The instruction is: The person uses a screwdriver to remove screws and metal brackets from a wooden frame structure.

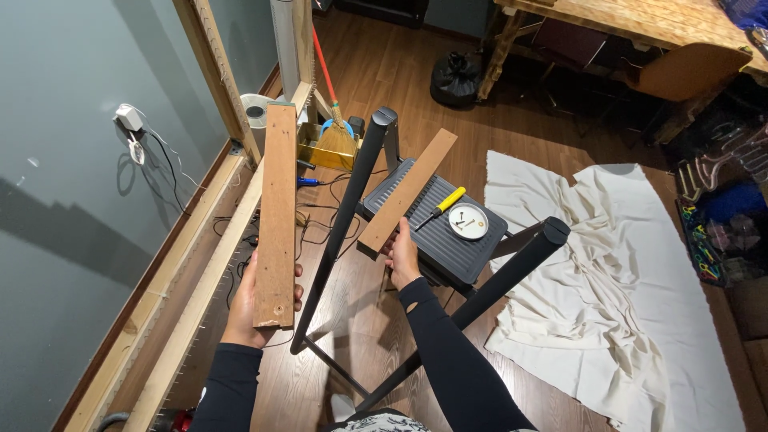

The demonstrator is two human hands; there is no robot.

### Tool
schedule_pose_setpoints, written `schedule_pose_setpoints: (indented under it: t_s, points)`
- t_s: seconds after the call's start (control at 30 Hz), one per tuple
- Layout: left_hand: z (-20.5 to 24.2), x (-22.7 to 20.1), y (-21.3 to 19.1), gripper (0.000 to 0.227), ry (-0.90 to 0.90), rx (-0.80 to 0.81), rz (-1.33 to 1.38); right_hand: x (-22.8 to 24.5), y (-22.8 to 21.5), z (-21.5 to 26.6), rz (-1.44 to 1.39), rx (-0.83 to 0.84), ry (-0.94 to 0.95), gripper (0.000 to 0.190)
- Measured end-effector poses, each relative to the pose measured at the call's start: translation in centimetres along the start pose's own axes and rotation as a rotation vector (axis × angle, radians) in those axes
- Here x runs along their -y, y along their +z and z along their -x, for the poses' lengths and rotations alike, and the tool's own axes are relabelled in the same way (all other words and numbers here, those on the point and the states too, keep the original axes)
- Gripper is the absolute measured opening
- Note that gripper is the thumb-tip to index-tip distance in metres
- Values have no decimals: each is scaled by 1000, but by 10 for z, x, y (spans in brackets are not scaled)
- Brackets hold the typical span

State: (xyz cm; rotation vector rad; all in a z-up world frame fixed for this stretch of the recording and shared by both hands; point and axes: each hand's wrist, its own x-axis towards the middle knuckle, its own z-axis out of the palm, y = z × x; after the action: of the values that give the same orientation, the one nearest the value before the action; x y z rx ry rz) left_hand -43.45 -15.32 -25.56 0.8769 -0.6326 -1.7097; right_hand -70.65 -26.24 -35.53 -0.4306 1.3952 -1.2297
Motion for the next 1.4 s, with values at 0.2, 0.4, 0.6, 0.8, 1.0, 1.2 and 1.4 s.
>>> schedule_pose_setpoints:
  t_s: [0.2,0.4,0.6,0.8,1.0,1.2,1.4]
  points:
    - [0,4,2,57,41,-3,-22,-4,-5,-4,-205,193,0,32]
    - [7,1,12,58,81,7,-42,-14,-21,-4,-219,247,0,24]
    - [8,9,-4,61,109,10,-100,-16,-37,39,-265,377,-107,33]
    - [16,20,-28,58,129,-11,-162,-41,-68,70,-112,519,-204,42]
    - [40,28,-45,61,103,-70,-110,-24,-73,135,79,617,-326,45]
    - [74,25,-48,71,194,82,-14,-32,-50,179,81,771,-180,45]
    - [116,21,-66,78,223,-6,18,-67,-15,203,83,853,-64,45]
